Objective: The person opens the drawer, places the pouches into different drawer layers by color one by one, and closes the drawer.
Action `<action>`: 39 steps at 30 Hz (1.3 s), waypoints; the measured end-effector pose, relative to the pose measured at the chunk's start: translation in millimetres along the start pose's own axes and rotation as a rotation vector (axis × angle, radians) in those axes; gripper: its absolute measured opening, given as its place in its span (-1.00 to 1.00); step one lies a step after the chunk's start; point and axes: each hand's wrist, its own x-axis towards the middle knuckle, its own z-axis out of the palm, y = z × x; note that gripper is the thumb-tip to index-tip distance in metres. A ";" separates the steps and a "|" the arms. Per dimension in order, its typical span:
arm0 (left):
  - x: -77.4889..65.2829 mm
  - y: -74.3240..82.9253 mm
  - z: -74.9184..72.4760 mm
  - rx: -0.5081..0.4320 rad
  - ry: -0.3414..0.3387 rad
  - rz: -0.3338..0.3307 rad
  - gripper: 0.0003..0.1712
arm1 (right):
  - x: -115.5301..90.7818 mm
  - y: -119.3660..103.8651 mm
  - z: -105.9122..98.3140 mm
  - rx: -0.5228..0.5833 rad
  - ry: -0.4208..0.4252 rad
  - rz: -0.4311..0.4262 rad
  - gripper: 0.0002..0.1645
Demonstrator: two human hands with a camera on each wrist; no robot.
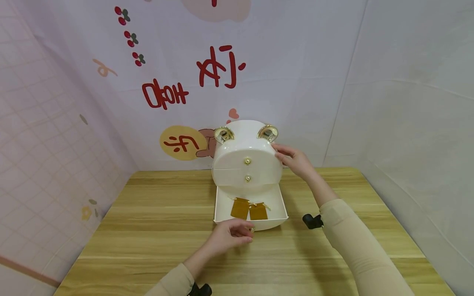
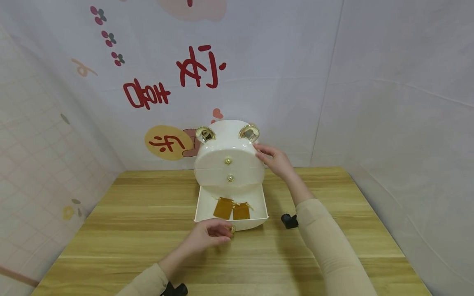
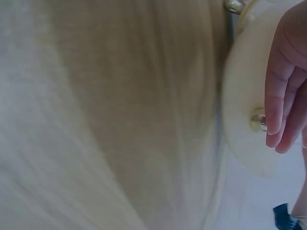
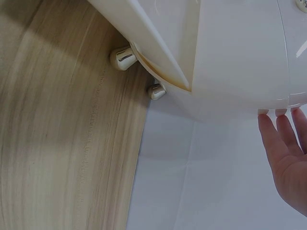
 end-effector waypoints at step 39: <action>25.8 -35.1 7.4 0.127 0.252 0.100 -0.76 | 1.3 2.0 0.2 -0.012 -0.002 -0.008 -0.47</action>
